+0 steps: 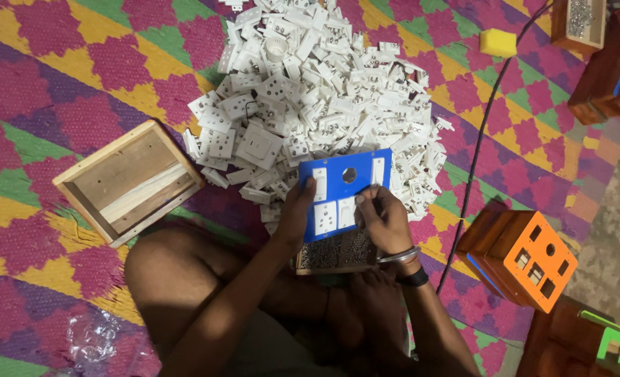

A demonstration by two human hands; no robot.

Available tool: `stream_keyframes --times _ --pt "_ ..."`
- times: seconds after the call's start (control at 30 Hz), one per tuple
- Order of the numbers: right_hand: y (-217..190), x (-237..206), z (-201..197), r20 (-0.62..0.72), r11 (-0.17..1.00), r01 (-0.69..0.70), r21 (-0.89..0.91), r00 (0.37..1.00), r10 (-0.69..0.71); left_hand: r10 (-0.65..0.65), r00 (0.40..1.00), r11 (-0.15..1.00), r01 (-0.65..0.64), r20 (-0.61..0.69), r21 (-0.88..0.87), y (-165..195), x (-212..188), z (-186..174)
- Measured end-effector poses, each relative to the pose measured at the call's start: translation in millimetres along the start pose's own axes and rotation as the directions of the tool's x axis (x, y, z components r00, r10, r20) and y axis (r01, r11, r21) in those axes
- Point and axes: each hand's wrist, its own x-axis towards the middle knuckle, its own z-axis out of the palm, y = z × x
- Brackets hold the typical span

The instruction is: The person sits on the floor and assembles white electrical switch plates using a blue plastic jig. They pick up small metal screws from a wooden box and insert them into the switch plates held in the jig, then place the assembled units into a pile.

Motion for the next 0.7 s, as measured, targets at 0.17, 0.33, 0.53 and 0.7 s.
stream_keyframes --times 0.17,0.33,0.53,0.7 --pt "-2 -6 3 -0.017 0.998 0.061 -0.003 0.998 -0.061 0.044 0.999 0.999 -0.044 -0.009 -0.008 -4 -1 -1" --pt "-1 -13 8 -0.097 0.999 0.040 -0.022 0.994 -0.042 0.066 0.997 0.994 -0.063 -0.029 0.084 -12 -1 -3" --pt "10 -8 4 -0.095 0.999 0.049 -0.007 0.994 -0.049 0.053 0.999 0.997 -0.052 -0.012 0.058 -16 3 -5" --pt "24 -8 -2 -0.015 0.997 -0.008 0.076 1.000 0.009 0.018 1.000 0.998 -0.017 0.006 -0.068 -15 2 -6"
